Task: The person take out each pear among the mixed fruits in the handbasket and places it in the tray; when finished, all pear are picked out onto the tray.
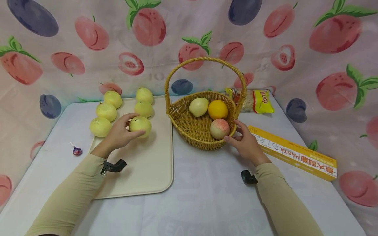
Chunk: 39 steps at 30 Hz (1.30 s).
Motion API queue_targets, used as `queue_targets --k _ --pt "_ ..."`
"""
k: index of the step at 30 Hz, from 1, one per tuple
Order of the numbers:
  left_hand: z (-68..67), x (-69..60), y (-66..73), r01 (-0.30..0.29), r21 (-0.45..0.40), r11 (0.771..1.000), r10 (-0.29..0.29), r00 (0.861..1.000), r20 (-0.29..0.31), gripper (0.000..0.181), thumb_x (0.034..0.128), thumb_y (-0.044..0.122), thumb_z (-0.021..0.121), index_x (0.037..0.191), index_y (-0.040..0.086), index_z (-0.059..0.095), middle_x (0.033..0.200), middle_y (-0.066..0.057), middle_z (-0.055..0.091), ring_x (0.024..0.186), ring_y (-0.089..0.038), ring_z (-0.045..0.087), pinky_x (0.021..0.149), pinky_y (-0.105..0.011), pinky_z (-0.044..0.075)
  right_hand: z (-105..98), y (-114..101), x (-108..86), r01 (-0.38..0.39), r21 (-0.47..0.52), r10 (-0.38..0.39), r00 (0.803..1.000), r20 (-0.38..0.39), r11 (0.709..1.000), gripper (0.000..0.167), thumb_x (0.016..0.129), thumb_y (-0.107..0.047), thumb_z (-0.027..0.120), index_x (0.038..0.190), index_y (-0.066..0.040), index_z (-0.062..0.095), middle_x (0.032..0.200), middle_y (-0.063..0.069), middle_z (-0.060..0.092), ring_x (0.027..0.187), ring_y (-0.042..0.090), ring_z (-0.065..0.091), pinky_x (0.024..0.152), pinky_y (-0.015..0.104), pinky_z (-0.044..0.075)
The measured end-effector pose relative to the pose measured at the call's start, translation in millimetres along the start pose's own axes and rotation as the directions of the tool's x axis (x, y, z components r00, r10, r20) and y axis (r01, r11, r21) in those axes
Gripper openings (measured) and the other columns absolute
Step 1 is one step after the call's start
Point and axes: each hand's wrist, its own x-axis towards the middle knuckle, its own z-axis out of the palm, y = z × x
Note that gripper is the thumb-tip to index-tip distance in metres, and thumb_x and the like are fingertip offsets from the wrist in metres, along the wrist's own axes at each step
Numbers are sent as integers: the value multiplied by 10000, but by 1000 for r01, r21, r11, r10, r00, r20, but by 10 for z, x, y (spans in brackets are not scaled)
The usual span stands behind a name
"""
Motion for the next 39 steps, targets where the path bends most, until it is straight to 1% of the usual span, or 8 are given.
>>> queue_targets --k 4,8,17,21,27,30,34,39 --pt "1 14 -63 34 -11 999 -34 999 -3 730 849 349 809 1418 51 462 1366 -164 487 1197 -318 458 988 -502 395 -4 -3 1 8 -10 -8 1000 -5 1000 914 964 -465 649 1623 -192 78 1568 297 257 1216 461 497 991 613 427" --pt "5 29 -114 52 -23 998 -52 999 -4 756 850 336 812 1427 23 438 1372 -178 473 1248 -325 440 1039 -515 368 -6 -5 7 20 -17 -21 1000 -8 1000 906 966 -468 645 1622 -189 85 1561 300 269 1204 460 505 983 611 432" --pt "50 72 -226 82 -10 997 -82 996 -19 776 845 328 815 1432 -7 434 1382 -207 467 1284 -346 424 1090 -509 319 0 -14 15 16 -15 -16 1000 -4 1000 914 962 -475 646 1622 -194 79 1561 294 273 1206 455 502 993 612 423" --pt "58 72 -266 99 -12 995 -99 995 -5 782 855 347 800 1442 -7 422 1395 -208 457 1286 -341 422 1090 -509 320 8 -28 14 5 -9 -5 1000 1 1000 919 962 -476 645 1623 -195 72 1567 294 259 1217 456 494 999 611 421" --pt "-19 18 -257 84 -4 996 -84 995 58 727 920 339 723 1478 13 388 1459 -201 415 1349 -346 379 1110 -528 303 6 -41 11 -9 -5 9 1000 8 1000 945 948 -513 646 1624 -210 60 1579 283 242 1240 458 478 1007 613 415" --pt "-59 -19 -253 87 -9 996 -86 993 83 712 935 305 699 1501 24 371 1493 -204 391 1385 -360 346 1124 -540 282 2 -42 11 -8 -6 8 1000 8 1000 946 948 -513 645 1625 -210 58 1580 283 241 1251 463 474 1008 615 414" --pt "-77 -34 -256 91 -24 996 -89 992 93 699 941 276 693 1504 18 368 1492 -207 396 1383 -377 354 1122 -539 294 3 -46 7 -4 -8 4 1000 6 1000 940 953 -505 642 1625 -206 56 1579 285 242 1254 466 475 1004 613 420" --pt "-61 -1 -250 94 -18 995 -93 992 81 703 941 305 711 1498 28 385 1461 -187 440 1348 -385 403 1094 -532 340 1 -45 4 -1 -6 1 1000 6 1000 934 957 -501 637 1625 -199 57 1577 290 243 1246 461 483 998 606 429"
